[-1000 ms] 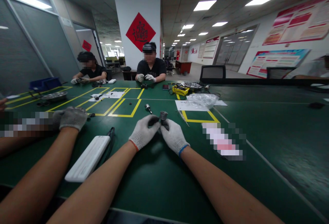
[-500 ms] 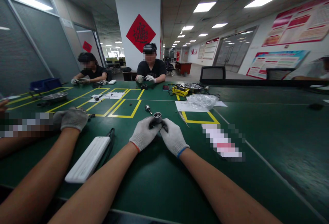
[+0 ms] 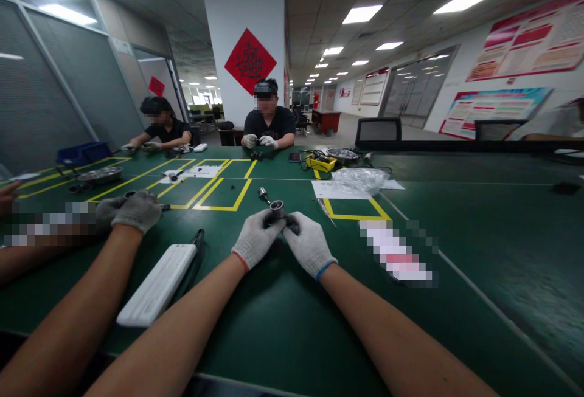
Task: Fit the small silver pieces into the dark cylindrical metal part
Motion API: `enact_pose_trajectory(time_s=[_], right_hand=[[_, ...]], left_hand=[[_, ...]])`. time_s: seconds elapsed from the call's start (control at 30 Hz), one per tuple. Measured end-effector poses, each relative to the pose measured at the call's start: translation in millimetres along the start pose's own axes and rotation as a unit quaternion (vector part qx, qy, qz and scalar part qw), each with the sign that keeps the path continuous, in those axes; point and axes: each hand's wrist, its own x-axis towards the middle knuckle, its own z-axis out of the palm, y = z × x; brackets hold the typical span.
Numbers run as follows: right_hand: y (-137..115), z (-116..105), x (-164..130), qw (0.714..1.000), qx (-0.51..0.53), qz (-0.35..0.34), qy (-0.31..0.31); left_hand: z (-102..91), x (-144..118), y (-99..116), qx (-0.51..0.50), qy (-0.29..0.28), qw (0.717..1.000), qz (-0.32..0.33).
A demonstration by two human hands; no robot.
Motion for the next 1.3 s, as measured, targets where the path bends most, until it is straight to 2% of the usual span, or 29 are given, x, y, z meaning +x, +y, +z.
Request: enact_pose_trajectory(time_s=[0.17,0.3,0.53,0.77,0.9,1.03,1.17,1.3], right_hand=[[-2,0,0,1.0,0.012,0.004,-0.007],[-5,-1,-1,1.0,0.016,0.001,-0.014],[-8,-1,-2,1.0,0.007,-0.001,-0.015],[-6,1,-2,1.0,0.001,0.003,-0.021],[-5,2,-1,1.0,0.002,0.006,-0.016],[-5,3,-2,0.999,-0.027,-0.002,-0.019],[-3,4,-1,0.999,-0.042,-0.001,-0.022],[1,4,1,0.999,-0.038,0.015,-0.004]], left_hand=[[-1.7,2,2,-0.036,0.017,0.999,-0.017],[-5.8,7,-3,-0.062,0.052,0.996,-0.04],[-12.8,13,-16,-0.037,0.087,0.992,-0.079],[-26.4,17,-30,0.117,0.101,0.983,-0.102],[-38.5,20,-38,0.236,0.101,0.956,-0.144],[-46.3,23,-36,0.32,0.086,0.925,-0.187],[-47.1,25,-31,0.366,0.075,0.901,-0.22],[-42.2,26,-31,0.408,0.058,0.884,-0.221]])
